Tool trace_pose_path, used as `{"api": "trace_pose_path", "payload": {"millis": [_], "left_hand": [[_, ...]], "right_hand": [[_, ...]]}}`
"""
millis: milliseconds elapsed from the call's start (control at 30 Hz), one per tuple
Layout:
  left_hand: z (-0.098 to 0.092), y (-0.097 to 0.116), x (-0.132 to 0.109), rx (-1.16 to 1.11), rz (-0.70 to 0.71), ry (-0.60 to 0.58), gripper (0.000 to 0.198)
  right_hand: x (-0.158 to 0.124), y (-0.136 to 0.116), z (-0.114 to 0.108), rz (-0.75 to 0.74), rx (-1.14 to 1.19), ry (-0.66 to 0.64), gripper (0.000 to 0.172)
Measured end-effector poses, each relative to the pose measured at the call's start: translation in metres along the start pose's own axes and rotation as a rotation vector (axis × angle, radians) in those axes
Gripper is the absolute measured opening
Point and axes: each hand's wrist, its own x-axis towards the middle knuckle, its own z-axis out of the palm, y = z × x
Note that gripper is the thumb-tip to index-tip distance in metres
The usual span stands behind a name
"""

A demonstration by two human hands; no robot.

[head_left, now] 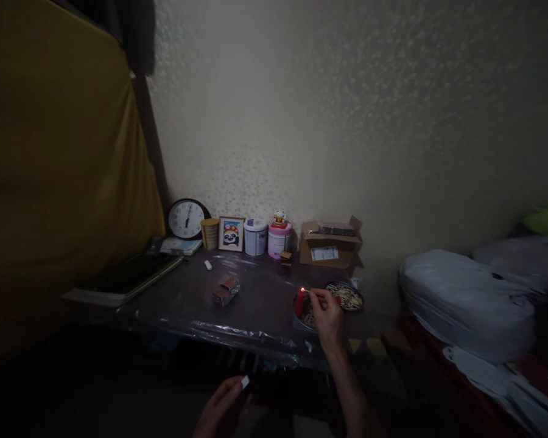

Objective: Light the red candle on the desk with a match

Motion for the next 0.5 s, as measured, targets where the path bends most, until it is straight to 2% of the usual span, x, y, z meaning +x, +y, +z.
{"api": "trace_pose_path", "payload": {"millis": [200,367,500], "left_hand": [[-0.0008,-0.0005,-0.0003,0.009,0.035,-0.084,0.031],[-0.002,-0.0008,-0.0006,0.002,0.035,-0.054,0.032],[-0.0033,-0.0025,0.0025,0.004,0.023,-0.083,0.031]], "right_hand": [[-0.0004,-0.0018,0.0005,-0.006,0.017,0.008,0.026],[-0.0001,-0.0021,0.0012,0.007,0.011,0.01,0.026],[0.0005,-0.0007,0.0024,0.002,0.012,0.014,0.027]]}}
